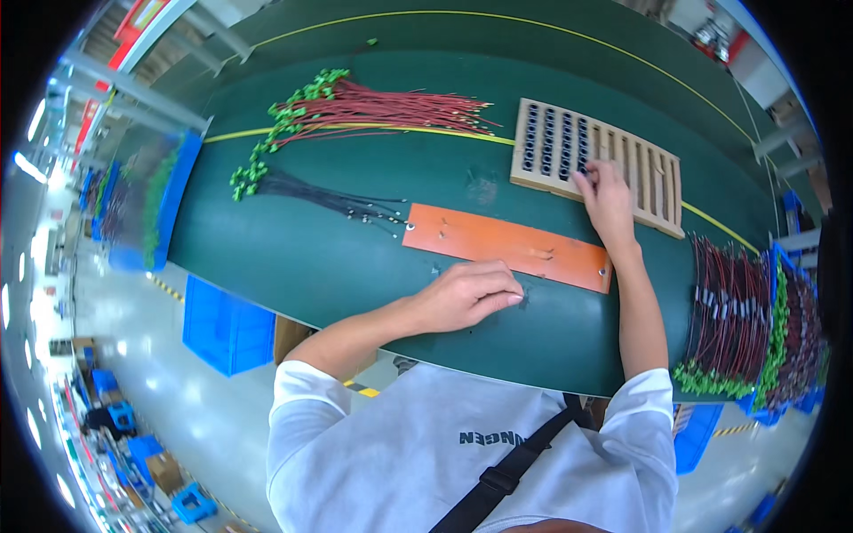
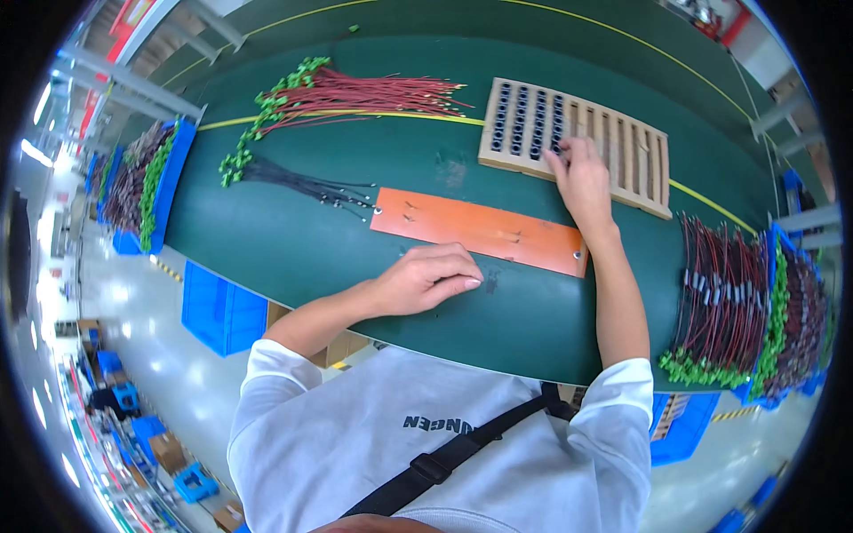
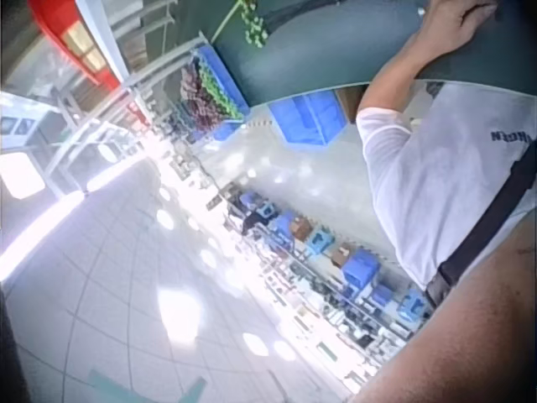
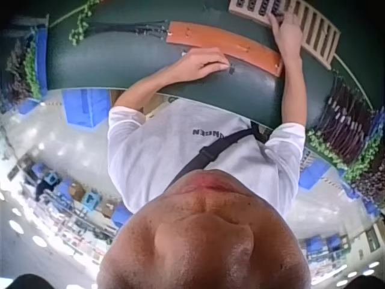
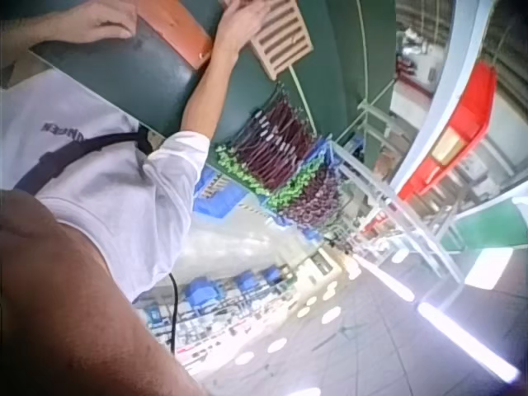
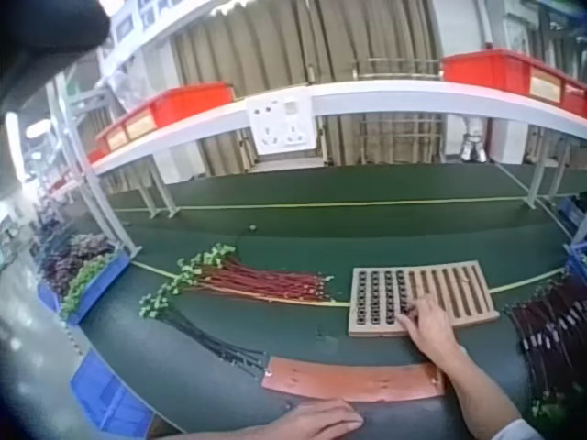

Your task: The person assembles wire harnesses by inserting a cylindrical component into the ends of two wires, one red and one black. They then use a crimping tool to secure the connection and place the finished assembly into a blue bin.

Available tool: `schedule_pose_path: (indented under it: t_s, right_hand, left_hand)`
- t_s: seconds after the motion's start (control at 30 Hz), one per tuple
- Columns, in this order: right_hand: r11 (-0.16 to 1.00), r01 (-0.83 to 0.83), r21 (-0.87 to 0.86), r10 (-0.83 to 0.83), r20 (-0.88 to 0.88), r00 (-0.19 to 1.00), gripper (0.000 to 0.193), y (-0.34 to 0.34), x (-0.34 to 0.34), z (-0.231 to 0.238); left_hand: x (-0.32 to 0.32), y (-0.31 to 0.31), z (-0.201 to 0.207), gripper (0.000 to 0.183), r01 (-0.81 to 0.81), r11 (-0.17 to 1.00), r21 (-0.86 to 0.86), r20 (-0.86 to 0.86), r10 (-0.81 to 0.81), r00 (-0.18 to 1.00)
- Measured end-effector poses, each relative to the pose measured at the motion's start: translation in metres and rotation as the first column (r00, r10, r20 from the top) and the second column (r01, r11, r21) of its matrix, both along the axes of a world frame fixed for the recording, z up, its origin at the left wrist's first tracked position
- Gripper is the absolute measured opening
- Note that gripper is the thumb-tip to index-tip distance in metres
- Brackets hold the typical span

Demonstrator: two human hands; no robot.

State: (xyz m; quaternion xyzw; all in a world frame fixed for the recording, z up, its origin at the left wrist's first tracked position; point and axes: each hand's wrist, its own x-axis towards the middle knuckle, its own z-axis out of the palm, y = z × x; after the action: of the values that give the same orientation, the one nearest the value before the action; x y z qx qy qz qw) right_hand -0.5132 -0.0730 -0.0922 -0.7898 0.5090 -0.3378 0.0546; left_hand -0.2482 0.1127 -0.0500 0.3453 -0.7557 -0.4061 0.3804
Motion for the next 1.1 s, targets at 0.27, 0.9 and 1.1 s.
schedule_pose_path:
  t_s: [0.27,0.9,1.1]
  right_hand:
    - [1.0,0.009,-0.023,-0.007,0.113,0.994,0.02,-0.003,-0.006,-0.007]
    - [0.974,-0.087,0.209,-0.065,0.626,0.777,0.027,-0.011,-0.024,-0.018]
    - [0.97,-0.114,0.215,-0.045,0.619,0.784,0.027,-0.008,-0.014,-0.014]
  left_hand:
    - [0.104,-0.077,0.022,0.012,-0.13,0.788,-0.601,0.446,0.466,0.764]
    - [0.273,-0.091,0.039,0.018,-0.243,0.957,-0.161,0.813,0.268,0.517]
    - [0.282,-0.066,0.027,0.024,-0.257,0.961,-0.098,0.753,0.24,0.612]
